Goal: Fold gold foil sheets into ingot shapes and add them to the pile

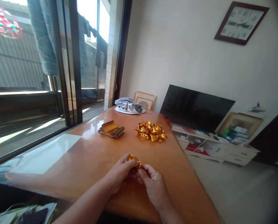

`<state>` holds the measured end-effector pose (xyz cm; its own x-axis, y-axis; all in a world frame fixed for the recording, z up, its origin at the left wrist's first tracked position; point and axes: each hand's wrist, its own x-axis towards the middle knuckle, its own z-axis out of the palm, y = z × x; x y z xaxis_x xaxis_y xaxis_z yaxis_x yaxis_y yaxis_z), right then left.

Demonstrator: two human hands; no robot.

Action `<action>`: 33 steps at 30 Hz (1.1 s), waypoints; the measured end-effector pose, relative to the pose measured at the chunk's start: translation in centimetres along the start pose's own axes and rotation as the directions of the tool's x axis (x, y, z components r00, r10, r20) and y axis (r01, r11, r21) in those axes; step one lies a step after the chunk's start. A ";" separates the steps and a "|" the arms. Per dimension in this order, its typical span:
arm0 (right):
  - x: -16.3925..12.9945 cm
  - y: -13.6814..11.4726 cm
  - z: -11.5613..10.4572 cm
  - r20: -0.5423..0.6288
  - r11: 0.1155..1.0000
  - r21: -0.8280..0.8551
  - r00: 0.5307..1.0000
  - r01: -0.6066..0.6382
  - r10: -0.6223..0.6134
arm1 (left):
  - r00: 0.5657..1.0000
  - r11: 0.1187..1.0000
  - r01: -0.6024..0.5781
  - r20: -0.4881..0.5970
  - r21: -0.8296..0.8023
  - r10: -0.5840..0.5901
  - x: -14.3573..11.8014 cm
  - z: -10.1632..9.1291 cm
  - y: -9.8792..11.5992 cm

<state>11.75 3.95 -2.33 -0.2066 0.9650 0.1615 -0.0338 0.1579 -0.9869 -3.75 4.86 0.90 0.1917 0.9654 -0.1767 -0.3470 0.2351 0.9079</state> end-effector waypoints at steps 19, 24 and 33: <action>-0.2 -0.4 -0.1 -0.157 0.987 -0.141 0.986 -0.078 0.055 | 0.959 0.959 -0.267 -0.074 0.090 0.274 0.3 -0.7 -1.5; 0.3 -0.3 0.2 -0.163 0.975 -0.195 0.984 -0.107 0.075 | 0.951 0.946 -0.300 -0.038 0.124 0.307 0.3 -0.5 -1.5; 0.8 0.2 0.1 -0.241 0.952 -0.276 0.968 -0.135 0.068 | 0.934 0.888 -0.337 -0.010 0.313 0.358 0.0 -0.5 -1.7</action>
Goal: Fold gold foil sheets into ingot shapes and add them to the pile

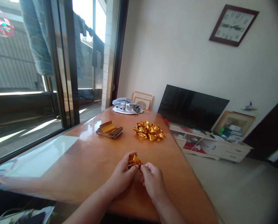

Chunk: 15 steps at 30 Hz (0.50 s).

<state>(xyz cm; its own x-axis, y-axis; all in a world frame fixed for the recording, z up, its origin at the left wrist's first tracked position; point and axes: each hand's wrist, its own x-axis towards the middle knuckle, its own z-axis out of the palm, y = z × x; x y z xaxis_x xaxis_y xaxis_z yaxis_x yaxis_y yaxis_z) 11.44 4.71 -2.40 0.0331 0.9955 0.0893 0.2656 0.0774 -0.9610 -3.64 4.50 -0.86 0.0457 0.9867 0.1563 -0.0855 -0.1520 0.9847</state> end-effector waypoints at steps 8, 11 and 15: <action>0.5 -0.4 -0.2 0.048 0.997 0.045 0.997 -0.067 0.065 | 0.998 1.000 0.003 -0.068 -0.016 -0.004 0.3 0.0 -0.4; 0.6 -0.7 -0.5 0.064 0.998 0.015 0.996 -0.056 0.055 | 0.996 1.000 0.015 -0.083 0.007 -0.014 0.2 0.1 -0.1; 0.9 -0.6 -0.5 0.041 0.998 -0.060 0.999 0.000 0.003 | 0.998 0.997 -0.015 -0.060 0.075 0.020 0.2 0.1 0.1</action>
<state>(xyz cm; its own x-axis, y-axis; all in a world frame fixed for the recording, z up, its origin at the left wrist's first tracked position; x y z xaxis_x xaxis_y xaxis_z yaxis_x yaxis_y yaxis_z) 11.78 5.50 -1.62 -0.0058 0.9971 0.0757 0.3230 0.0735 -0.9435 -3.58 4.63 -0.70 -0.0162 0.9852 0.1708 -0.0110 -0.1710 0.9852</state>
